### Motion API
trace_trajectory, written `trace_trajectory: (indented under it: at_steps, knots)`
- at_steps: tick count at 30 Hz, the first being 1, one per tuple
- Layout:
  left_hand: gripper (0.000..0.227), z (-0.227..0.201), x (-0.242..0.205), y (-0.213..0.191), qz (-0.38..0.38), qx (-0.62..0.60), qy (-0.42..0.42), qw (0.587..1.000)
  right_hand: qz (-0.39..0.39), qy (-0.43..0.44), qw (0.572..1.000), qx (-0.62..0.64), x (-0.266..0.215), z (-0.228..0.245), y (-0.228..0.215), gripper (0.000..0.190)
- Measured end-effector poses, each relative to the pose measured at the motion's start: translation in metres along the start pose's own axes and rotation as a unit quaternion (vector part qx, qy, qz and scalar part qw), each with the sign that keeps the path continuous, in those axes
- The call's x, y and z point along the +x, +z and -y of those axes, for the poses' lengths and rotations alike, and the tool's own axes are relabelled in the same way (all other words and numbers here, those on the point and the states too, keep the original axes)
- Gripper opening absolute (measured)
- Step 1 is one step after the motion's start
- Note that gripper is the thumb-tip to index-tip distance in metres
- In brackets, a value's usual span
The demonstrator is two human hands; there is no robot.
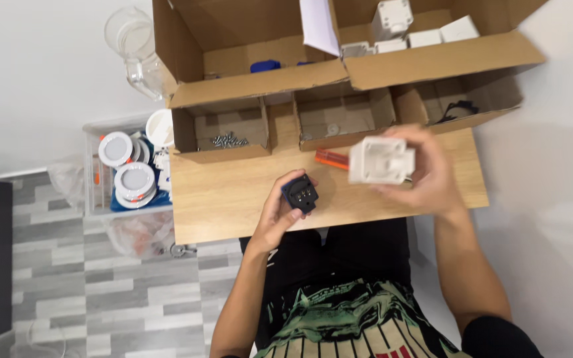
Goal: The person assembles a small blue electrical component using a screwdriver and screws from a cardboard box. They tighten screws into the blue part, attach a white plastic housing, and handle additional small parts from the box.
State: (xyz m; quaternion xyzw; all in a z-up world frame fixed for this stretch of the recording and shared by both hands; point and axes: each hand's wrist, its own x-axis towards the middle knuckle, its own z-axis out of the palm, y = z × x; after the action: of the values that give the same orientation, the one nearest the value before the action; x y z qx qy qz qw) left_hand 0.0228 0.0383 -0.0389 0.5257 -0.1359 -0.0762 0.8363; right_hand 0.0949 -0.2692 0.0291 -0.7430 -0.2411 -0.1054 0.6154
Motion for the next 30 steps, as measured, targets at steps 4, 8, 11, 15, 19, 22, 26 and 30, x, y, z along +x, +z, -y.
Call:
trace_trajectory:
  at_steps: [4,8,11,15,19,22,26,30]
  knots:
    - [0.075,-0.001,-0.002,-0.001,0.005,-0.091,0.039,0.995,0.042,0.056,0.996,0.055,-0.035,0.000,0.044,0.075]
    - [0.077,-0.001,-0.009,-0.007,-0.003,-0.081,0.053,0.995,0.072,0.067,0.993,0.058,-0.048,-0.013,0.059,0.071]
    - [0.078,0.000,-0.015,-0.014,-0.013,-0.064,0.071,0.995,0.065,0.054,0.996,0.042,-0.046,-0.009,0.067,0.067]
    - [0.082,0.022,-0.029,-0.030,-0.083,-0.032,0.095,0.992,0.075,0.051,0.996,0.020,-0.047,-0.015,0.065,0.066]
    - [0.062,-0.004,-0.022,-0.015,-0.140,0.032,0.104,0.984,0.083,0.029,0.996,-0.004,-0.044,-0.013,0.067,0.062]
    - [0.051,-0.022,-0.019,-0.001,-0.171,0.080,0.085,0.978,0.083,0.037,0.996,-0.025,-0.045,-0.010,0.069,0.062]
    - [0.052,-0.010,-0.032,-0.013,-0.185,0.017,0.050,0.981,0.083,0.039,0.995,-0.031,-0.043,-0.007,0.069,0.062]
    - [0.090,-0.023,-0.032,-0.015,-0.120,0.051,0.084,0.988,0.083,0.036,0.995,-0.040,-0.042,-0.006,0.068,0.062]
